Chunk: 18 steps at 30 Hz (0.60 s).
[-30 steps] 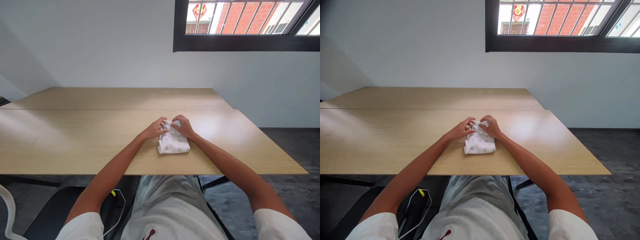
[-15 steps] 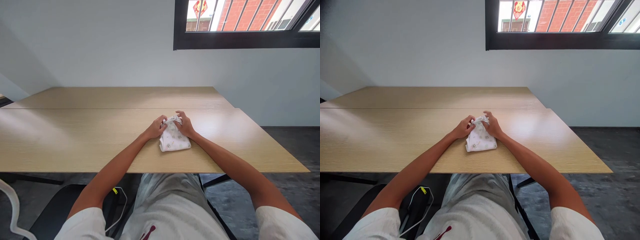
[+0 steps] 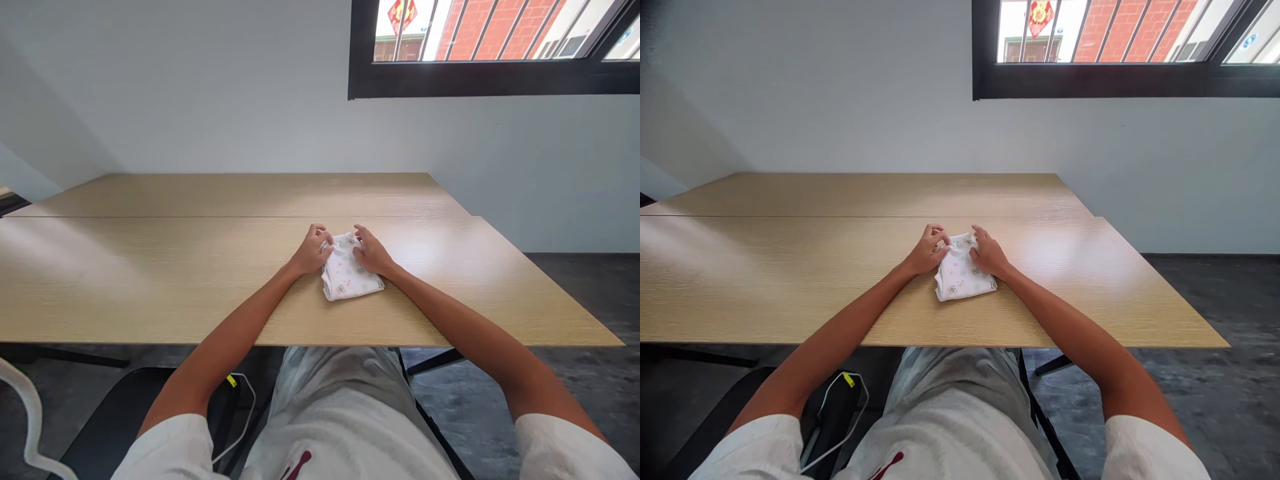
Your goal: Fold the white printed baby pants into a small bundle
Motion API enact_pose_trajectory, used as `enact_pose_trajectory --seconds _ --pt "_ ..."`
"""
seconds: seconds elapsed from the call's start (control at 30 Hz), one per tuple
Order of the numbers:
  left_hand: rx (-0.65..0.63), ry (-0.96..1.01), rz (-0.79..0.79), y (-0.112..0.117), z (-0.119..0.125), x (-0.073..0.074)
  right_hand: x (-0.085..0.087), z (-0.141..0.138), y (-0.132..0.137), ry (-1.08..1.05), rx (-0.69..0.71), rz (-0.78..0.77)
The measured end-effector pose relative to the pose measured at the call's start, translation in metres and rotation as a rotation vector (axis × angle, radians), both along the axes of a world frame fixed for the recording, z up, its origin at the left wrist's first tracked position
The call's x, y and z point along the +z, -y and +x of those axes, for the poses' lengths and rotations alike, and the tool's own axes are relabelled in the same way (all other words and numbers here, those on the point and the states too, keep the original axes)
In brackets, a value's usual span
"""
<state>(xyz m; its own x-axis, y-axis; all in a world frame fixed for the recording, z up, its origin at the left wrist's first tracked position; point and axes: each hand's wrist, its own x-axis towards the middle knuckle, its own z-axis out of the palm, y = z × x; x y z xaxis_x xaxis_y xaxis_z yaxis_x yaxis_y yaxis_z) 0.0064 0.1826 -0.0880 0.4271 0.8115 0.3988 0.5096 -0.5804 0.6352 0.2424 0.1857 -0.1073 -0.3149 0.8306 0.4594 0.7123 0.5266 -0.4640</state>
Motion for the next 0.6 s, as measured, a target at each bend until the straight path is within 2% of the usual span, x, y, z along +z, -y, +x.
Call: enact_pose_trajectory --seconds 0.17,0.37,0.47,0.6 --pt "-0.117 -0.260 -0.113 -0.001 -0.006 -0.001 0.007 -0.005 0.014 -0.012 -0.008 0.227" --pt "-0.217 -0.294 -0.137 -0.008 -0.013 -0.005 0.001 -0.012 0.026 0.232 0.214 0.298" --pt "-0.192 -0.346 -0.179 -0.010 -0.017 -0.001 -0.002 -0.010 0.023 0.344 0.284 0.303" --pt "-0.109 -0.496 -0.186 -0.010 -0.019 0.006 -0.002 -0.006 0.021 0.422 0.298 0.296"
